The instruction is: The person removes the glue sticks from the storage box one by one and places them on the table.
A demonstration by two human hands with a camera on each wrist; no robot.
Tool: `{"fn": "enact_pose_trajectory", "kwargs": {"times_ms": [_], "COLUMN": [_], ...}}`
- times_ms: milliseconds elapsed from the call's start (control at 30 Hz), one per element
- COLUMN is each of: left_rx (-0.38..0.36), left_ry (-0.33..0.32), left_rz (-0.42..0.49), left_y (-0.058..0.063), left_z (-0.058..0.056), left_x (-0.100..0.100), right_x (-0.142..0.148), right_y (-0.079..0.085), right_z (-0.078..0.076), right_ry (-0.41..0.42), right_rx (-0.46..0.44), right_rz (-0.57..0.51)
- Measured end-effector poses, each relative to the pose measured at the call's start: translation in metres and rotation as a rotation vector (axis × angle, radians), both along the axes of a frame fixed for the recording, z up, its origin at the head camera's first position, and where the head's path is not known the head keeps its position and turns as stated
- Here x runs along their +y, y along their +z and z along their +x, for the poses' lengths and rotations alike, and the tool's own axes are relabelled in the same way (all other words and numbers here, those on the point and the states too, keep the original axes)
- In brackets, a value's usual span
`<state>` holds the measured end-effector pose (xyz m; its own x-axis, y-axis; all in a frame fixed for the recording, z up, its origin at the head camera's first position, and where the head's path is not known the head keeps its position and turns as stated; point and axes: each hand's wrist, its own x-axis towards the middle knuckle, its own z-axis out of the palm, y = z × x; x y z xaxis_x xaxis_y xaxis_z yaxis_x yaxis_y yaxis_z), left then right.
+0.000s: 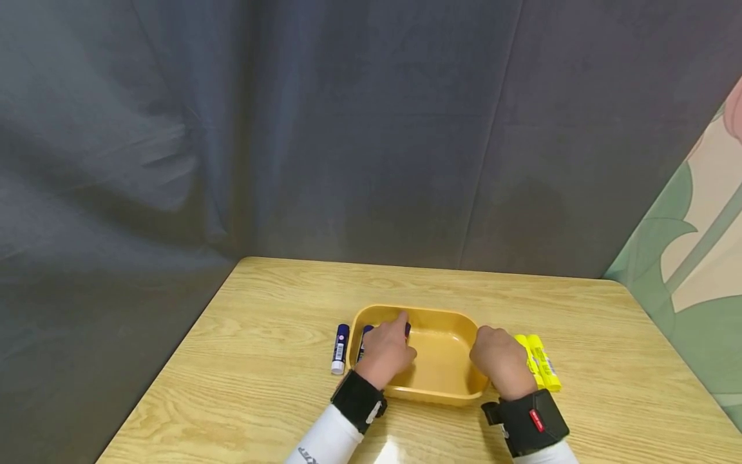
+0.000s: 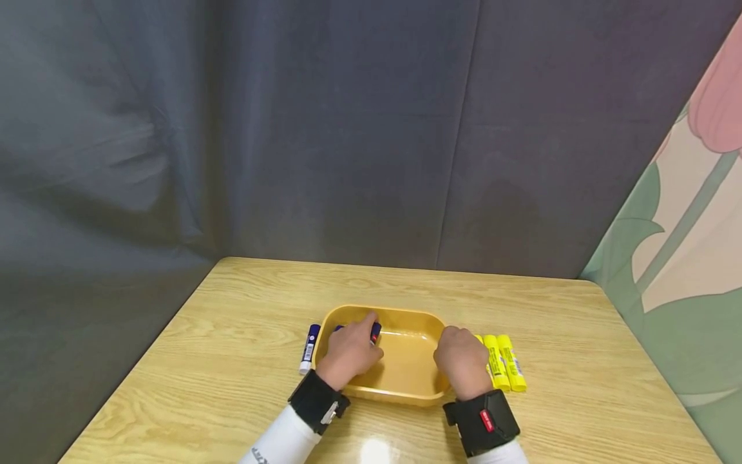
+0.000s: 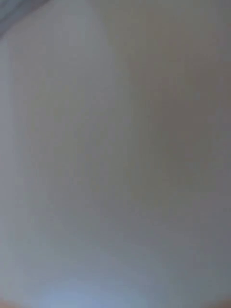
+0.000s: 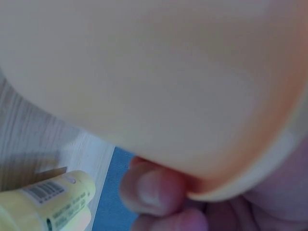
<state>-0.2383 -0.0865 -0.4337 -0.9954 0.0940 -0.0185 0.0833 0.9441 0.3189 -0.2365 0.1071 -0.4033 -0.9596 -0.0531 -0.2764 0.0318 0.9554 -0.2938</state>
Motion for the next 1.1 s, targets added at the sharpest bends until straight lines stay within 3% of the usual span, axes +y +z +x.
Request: {"fn": "enact_pose_trajectory", "kwargs": {"times_ms": [333, 567, 767, 1100], "left_rx": [0.026, 0.049, 0.045, 0.094], "left_ry": [0.0, 0.005, 0.005, 0.014], "left_rz": [0.149, 0.178, 0.242, 0.192], "left_y": [0.029, 0.048, 0.057, 0.062], "left_z": [0.01, 0.012, 0.019, 0.031], "left_x": [-0.014, -0.025, -0.031, -0.038], "right_x": [0.0, 0.001, 0.002, 0.001], "right_y": [0.0, -0.001, -0.002, 0.0], "right_z": [-0.001, -0.001, -0.001, 0.0], "right_ry": [0.006, 0.008, 0.011, 0.005], "right_rx": [-0.006, -0.003, 0.01, 0.0], "right_rz": [0.006, 0.003, -0.006, -0.004]}}
